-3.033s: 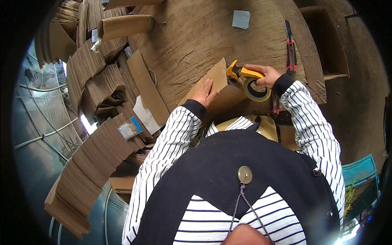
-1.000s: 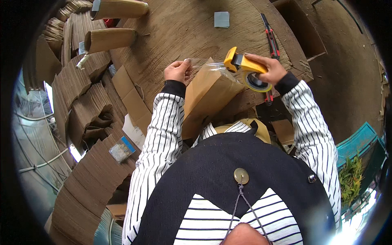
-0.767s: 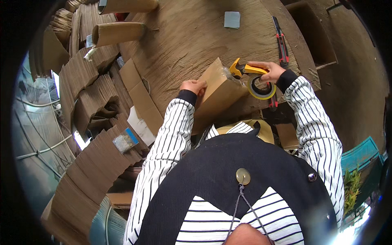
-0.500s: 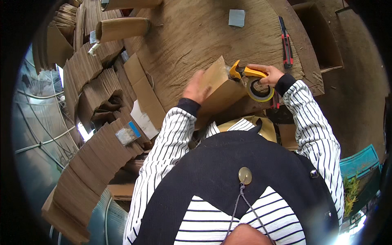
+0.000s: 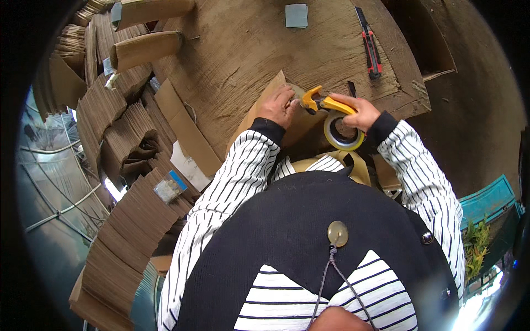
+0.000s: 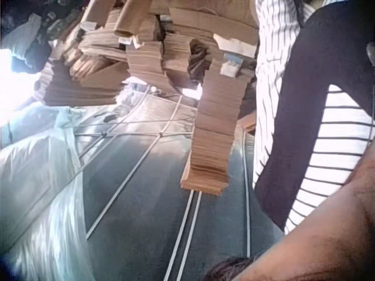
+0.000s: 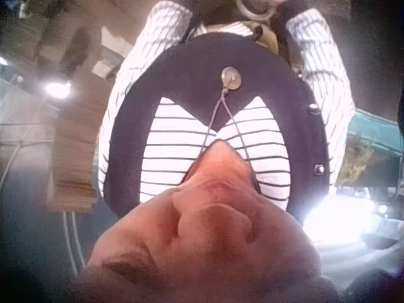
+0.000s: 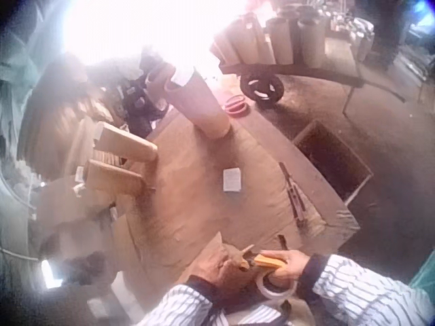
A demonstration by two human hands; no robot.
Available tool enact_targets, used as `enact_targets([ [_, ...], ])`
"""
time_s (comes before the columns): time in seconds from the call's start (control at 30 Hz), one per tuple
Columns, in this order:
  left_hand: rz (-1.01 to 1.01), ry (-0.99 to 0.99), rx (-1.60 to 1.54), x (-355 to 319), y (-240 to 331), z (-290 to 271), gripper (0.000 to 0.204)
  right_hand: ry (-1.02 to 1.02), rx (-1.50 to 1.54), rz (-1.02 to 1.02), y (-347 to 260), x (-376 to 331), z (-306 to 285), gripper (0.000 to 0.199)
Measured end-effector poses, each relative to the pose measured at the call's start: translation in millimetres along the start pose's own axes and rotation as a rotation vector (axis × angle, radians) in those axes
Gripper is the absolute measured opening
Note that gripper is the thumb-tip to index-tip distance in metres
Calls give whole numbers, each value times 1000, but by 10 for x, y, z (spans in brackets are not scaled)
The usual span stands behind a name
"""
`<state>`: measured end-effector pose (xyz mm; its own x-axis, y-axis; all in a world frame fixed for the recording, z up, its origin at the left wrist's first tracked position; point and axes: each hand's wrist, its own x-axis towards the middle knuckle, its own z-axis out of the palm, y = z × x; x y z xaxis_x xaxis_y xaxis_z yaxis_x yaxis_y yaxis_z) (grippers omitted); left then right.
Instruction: The person assembles a small cardboard box by folding flaps and securing them with a tape dispenser. They then use a utility knife to trim excess cardboard and continue taping the structure.
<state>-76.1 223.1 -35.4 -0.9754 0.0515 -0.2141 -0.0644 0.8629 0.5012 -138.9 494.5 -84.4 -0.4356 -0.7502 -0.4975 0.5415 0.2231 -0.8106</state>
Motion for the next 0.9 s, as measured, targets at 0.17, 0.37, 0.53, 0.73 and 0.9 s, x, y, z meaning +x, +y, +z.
enact_targets([
  [0.17,10,42,-31,-25,-2,23,21,128,-13,4,74,-804,264,72],
  [0.37,38,104,-37,-16,-19,48,19,18,-411,285,-216,-898,566,70],
  [0.53,-45,-15,-62,38,80,-3,21,-275,-458,608,268,564,846,49],
  [0.73,843,-66,151,-343,95,-175,41,-122,-458,482,550,114,967,57],
  [0.9,750,-188,474,-1158,-456,499,44,373,-39,479,438,-770,628,66],
])
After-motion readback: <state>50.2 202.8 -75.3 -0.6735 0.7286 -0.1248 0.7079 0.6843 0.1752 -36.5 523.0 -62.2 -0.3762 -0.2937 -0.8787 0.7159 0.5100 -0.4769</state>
